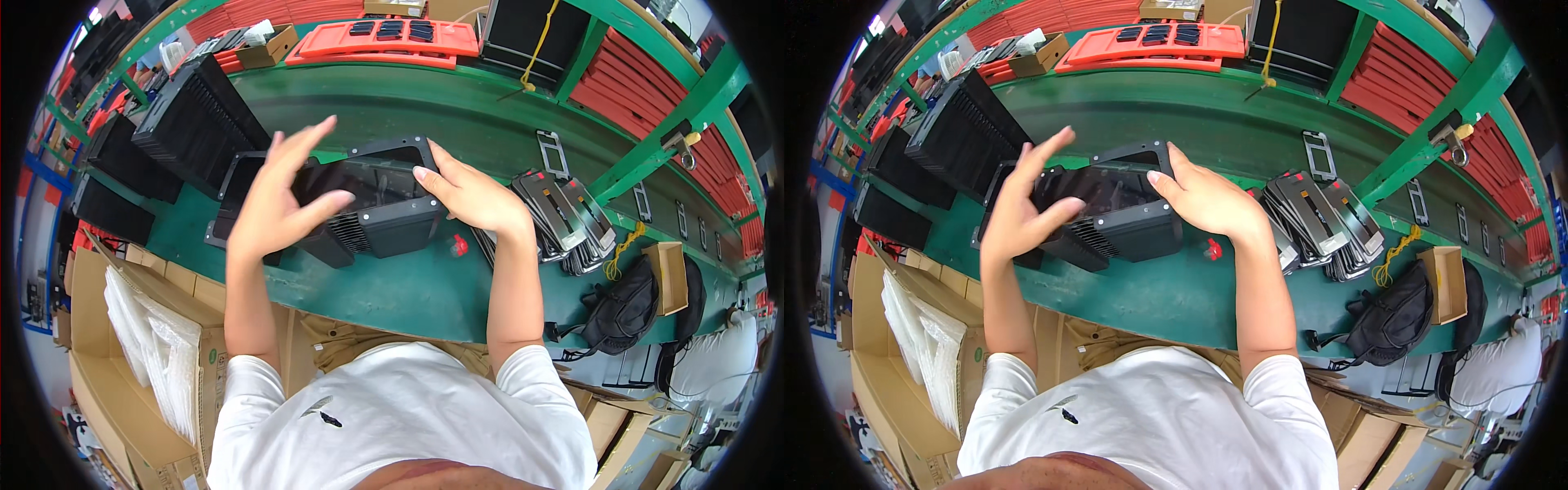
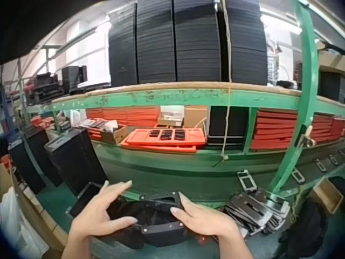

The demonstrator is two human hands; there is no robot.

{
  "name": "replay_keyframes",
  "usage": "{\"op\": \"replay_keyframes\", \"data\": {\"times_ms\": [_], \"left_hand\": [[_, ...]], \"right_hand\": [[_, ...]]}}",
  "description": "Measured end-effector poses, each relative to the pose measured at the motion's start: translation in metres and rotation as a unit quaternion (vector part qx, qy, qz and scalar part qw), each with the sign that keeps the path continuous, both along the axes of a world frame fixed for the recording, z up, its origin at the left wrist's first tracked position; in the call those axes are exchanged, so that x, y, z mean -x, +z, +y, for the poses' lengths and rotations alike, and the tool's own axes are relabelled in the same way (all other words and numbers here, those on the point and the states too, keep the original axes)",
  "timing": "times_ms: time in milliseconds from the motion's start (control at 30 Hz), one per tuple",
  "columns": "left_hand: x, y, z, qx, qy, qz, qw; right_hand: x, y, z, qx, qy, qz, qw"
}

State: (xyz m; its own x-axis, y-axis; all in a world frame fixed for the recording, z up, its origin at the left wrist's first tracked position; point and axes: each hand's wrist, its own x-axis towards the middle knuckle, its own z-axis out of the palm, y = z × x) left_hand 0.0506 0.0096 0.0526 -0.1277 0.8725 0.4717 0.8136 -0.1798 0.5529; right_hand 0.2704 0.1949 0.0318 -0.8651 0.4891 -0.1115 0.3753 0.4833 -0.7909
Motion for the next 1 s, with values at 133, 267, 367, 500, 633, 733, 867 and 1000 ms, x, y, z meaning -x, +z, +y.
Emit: {"op": "replay_keyframes", "data": {"times_ms": [133, 267, 367, 500, 633, 733, 867, 1000], "left_hand": [[0.026, 0.003, -0.030, 0.070, 0.017, 0.097, 0.993], [0.022, -0.007, -0.036, 0.129, 0.018, -0.062, 0.989], [0.030, -0.012, -0.031, 0.123, -0.034, -0.169, 0.977], [0.037, -0.052, -0.027, 0.059, -0.057, -0.288, 0.954], [0.029, -0.059, -0.027, 0.022, -0.013, -0.174, 0.984], [0.019, -0.062, -0.026, 0.007, 0.026, -0.165, 0.986], [0.009, -0.066, -0.018, -0.039, 0.000, -0.233, 0.972], [0.009, -0.066, -0.020, -0.050, -0.002, -0.238, 0.970]], "right_hand": [[-0.002, 0.002, 0.001, -0.004, -0.004, 0.011, 1.000], [-0.010, -0.003, 0.013, -0.096, -0.019, 0.031, 0.995], [-0.031, 0.010, 0.016, -0.096, -0.132, 0.146, 0.976], [-0.035, 0.034, 0.007, -0.196, -0.366, 0.275, 0.867], [-0.017, 0.028, 0.006, -0.060, -0.296, 0.325, 0.896], [-0.013, 0.022, -0.005, 0.135, -0.099, 0.366, 0.915], [-0.007, 0.021, -0.042, 0.189, 0.306, 0.385, 0.850], [0.017, 0.009, -0.055, 0.060, 0.329, 0.262, 0.905]]}}
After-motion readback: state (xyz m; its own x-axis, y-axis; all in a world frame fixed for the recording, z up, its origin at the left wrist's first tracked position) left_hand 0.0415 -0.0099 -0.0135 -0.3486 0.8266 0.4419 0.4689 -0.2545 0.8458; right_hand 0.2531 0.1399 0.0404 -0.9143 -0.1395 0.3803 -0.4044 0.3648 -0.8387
